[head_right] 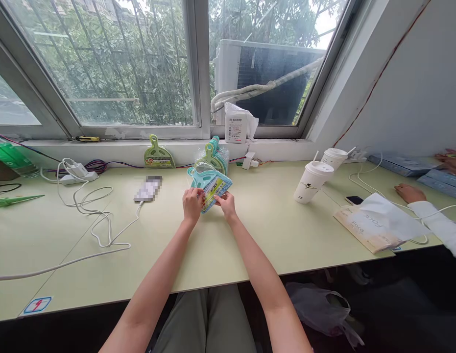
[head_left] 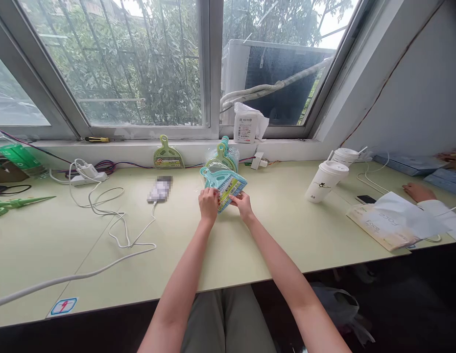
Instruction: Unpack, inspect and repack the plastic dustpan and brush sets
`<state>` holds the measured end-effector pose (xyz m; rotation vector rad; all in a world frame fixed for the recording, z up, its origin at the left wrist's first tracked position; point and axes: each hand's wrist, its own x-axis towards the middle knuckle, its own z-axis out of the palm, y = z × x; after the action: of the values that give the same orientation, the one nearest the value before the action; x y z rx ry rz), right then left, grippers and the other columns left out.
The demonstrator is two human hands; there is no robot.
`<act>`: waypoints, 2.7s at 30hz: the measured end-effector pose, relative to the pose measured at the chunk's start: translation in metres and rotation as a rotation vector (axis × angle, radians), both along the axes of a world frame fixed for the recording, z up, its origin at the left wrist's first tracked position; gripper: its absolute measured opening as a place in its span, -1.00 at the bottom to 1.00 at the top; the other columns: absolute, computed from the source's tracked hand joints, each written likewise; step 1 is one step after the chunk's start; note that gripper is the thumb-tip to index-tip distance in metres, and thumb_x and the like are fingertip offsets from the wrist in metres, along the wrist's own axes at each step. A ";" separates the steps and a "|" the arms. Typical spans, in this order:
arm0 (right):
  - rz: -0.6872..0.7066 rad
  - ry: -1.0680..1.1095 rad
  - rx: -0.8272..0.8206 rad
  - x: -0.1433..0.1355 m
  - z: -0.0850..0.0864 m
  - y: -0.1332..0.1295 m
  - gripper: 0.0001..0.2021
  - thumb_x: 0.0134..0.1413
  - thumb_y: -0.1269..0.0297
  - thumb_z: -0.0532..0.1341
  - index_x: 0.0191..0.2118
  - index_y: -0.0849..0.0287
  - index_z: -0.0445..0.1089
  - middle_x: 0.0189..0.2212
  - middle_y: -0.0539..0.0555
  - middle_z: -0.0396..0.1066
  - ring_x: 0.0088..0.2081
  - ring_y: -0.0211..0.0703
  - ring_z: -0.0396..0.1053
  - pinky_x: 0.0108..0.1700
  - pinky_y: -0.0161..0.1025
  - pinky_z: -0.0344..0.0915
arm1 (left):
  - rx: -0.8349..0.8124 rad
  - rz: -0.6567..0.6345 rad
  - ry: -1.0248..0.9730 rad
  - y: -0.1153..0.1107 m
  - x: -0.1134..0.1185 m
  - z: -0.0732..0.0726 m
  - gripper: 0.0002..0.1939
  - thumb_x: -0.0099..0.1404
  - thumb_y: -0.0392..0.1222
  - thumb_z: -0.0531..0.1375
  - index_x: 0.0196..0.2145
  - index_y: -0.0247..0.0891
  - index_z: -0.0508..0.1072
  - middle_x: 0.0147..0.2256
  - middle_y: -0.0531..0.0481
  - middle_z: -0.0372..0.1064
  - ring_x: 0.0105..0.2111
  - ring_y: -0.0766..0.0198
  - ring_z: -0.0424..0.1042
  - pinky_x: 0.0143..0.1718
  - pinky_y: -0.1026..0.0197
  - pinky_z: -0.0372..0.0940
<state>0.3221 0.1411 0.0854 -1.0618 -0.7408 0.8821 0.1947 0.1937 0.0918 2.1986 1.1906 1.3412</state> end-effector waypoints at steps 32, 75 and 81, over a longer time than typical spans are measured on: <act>-0.008 0.067 -0.017 0.016 -0.010 0.008 -0.71 -0.24 0.34 0.38 -0.29 0.23 0.40 -0.33 0.08 0.52 -0.32 -0.14 0.49 -0.23 -0.15 0.49 | 0.283 -0.109 0.301 0.005 0.002 -0.008 -0.66 0.23 -0.44 0.02 -0.10 -0.22 0.42 -0.19 -0.11 0.29 -0.27 0.22 0.34 -0.24 0.16 0.30; -0.042 0.095 0.094 0.013 0.014 -0.004 -0.61 -0.26 0.19 0.39 -0.23 0.19 0.37 -0.24 0.09 0.49 -0.20 -0.10 0.46 -0.14 -0.15 0.43 | -0.203 0.039 -0.620 -0.033 0.025 0.004 -0.17 0.21 0.05 0.16 0.25 -0.07 -0.27 0.26 -0.29 -0.20 0.26 0.01 -0.04 0.11 -0.08 0.16; -0.126 0.093 0.149 0.017 0.017 -0.006 -0.59 -0.27 0.18 0.40 -0.22 0.18 0.37 -0.25 0.09 0.49 -0.20 -0.08 0.45 -0.13 -0.10 0.43 | -0.749 -0.574 -0.946 -0.039 0.043 -0.004 -0.24 0.09 0.00 0.29 0.15 -0.08 0.02 0.14 -0.16 0.18 0.10 0.08 0.27 0.05 0.03 0.25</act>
<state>0.3391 0.1355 0.1025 -0.9192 -0.6445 0.7517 0.2378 0.1549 0.0882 1.0151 0.4863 1.1584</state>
